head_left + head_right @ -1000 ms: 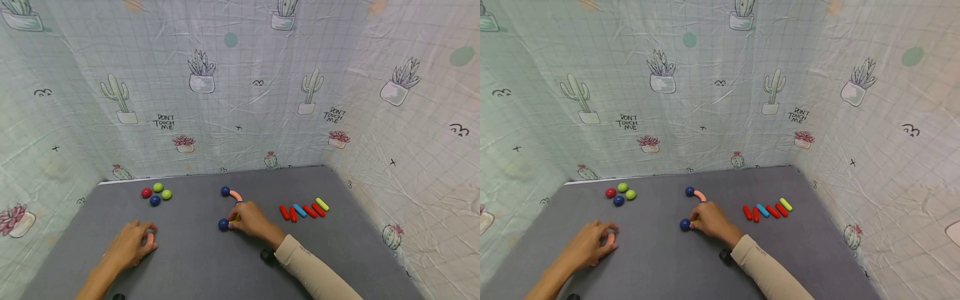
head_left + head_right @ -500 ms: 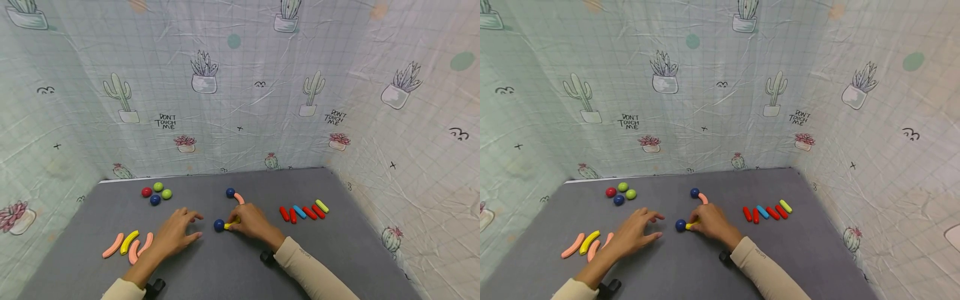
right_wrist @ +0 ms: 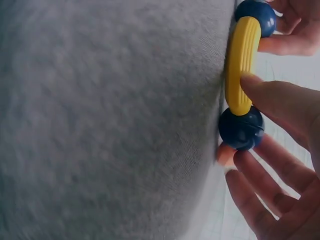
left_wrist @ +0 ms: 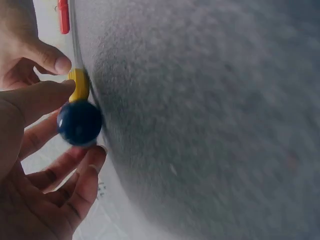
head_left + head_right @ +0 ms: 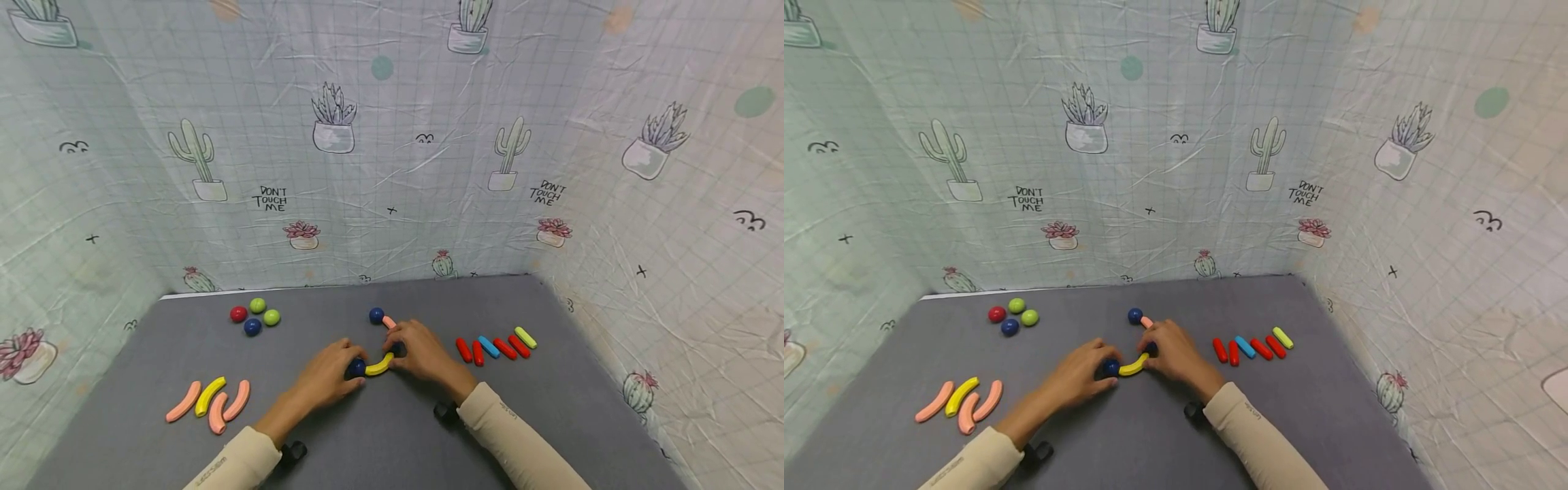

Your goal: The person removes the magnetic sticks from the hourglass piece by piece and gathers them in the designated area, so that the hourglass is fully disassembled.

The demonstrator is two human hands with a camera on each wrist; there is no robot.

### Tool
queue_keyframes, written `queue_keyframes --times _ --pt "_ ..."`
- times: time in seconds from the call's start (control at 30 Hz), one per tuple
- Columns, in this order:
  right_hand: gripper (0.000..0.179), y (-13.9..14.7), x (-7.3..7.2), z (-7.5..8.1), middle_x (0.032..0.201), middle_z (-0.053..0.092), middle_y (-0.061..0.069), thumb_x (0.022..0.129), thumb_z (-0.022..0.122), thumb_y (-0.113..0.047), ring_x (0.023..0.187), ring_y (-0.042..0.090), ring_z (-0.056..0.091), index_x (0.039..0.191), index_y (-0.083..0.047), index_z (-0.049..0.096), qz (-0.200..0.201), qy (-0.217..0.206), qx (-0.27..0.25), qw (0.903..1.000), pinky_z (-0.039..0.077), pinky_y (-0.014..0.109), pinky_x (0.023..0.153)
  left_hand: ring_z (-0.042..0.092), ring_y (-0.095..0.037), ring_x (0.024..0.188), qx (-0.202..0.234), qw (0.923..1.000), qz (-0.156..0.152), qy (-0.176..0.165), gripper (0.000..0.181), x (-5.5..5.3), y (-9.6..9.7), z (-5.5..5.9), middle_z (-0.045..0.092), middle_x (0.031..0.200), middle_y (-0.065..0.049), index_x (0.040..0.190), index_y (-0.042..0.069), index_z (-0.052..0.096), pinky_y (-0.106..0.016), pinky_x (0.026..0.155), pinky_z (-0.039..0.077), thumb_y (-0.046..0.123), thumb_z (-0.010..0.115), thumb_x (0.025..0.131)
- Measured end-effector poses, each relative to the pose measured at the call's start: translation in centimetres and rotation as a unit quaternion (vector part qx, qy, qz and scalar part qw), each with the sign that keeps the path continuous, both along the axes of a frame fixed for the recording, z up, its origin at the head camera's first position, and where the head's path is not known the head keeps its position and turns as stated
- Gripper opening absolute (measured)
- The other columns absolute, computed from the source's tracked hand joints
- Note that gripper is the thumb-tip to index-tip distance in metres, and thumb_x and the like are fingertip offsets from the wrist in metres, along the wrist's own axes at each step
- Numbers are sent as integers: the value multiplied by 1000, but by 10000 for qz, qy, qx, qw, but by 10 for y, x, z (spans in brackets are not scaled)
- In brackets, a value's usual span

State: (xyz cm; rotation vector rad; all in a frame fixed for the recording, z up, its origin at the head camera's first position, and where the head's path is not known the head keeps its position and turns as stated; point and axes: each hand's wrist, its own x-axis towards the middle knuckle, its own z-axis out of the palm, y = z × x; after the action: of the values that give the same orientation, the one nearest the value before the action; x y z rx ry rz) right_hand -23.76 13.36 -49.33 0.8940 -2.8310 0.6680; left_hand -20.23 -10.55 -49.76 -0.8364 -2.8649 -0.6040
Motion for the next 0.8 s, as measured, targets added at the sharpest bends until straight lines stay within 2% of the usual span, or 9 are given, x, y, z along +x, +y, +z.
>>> queue_keyframes --times 0.1,0.27,0.4,0.47,0.57,0.6,0.7,0.8 --pt "20 -1 0 -2 119 74 0 83 93 -25 110 22 64 100 -21 84 -10 6 -13 10000 55 43 98 59 -14 85 46 10000 24 19 25 -3 4 -3 62 96 0 106 16 75 -41 79 53 21 90 86" --pt "20 -4 2 -3 109 72 -3 82 94 -27 100 18 63 99 -23 84 -73 65 2 10000 54 38 90 57 -14 81 67 9995 312 -11 19 -7 6 -6 62 93 1 97 18 74 -39 74 52 19 90 86" --pt "18 -7 6 -3 107 71 -3 84 93 -28 100 18 66 99 -23 83 -165 131 26 9998 55 40 89 59 -13 82 126 9984 556 -60 20 -7 1 -6 63 93 2 95 18 74 -39 76 53 20 91 85" --pt "18 -7 9 -3 109 71 -3 85 92 -27 107 21 69 100 -23 83 -163 118 4 9998 56 42 91 61 -15 85 230 9978 623 -64 20 -7 -4 -5 65 95 2 96 17 74 -41 79 55 19 91 85" --pt "18 -7 11 -3 112 71 -1 87 90 -22 124 26 68 103 -22 84 -81 70 -78 9999 57 43 94 66 -20 92 455 9968 652 -12 20 -8 -20 1 67 99 -1 100 15 74 -46 84 56 15 89 86" --pt "19 -7 12 -3 114 71 -1 87 90 -20 124 26 68 105 -21 84 -43 39 -115 9999 57 43 94 67 -21 94 520 9963 680 40 20 -9 -26 4 68 101 -2 101 15 74 -47 86 56 14 88 87" --pt "24 -7 13 -3 112 71 0 88 88 -17 110 23 70 112 -19 83 66 -38 -200 9998 56 36 86 67 -24 96 708 9939 828 171 22 -12 -52 14 68 104 -6 106 12 74 -49 88 55 10 85 88" --pt "30 -6 13 -2 109 71 0 88 88 -16 90 15 66 118 -18 81 145 -150 -242 9995 54 30 81 64 -23 91 812 9899 1099 375 23 -16 -82 26 68 105 -10 108 10 75 -46 82 53 8 85 88"
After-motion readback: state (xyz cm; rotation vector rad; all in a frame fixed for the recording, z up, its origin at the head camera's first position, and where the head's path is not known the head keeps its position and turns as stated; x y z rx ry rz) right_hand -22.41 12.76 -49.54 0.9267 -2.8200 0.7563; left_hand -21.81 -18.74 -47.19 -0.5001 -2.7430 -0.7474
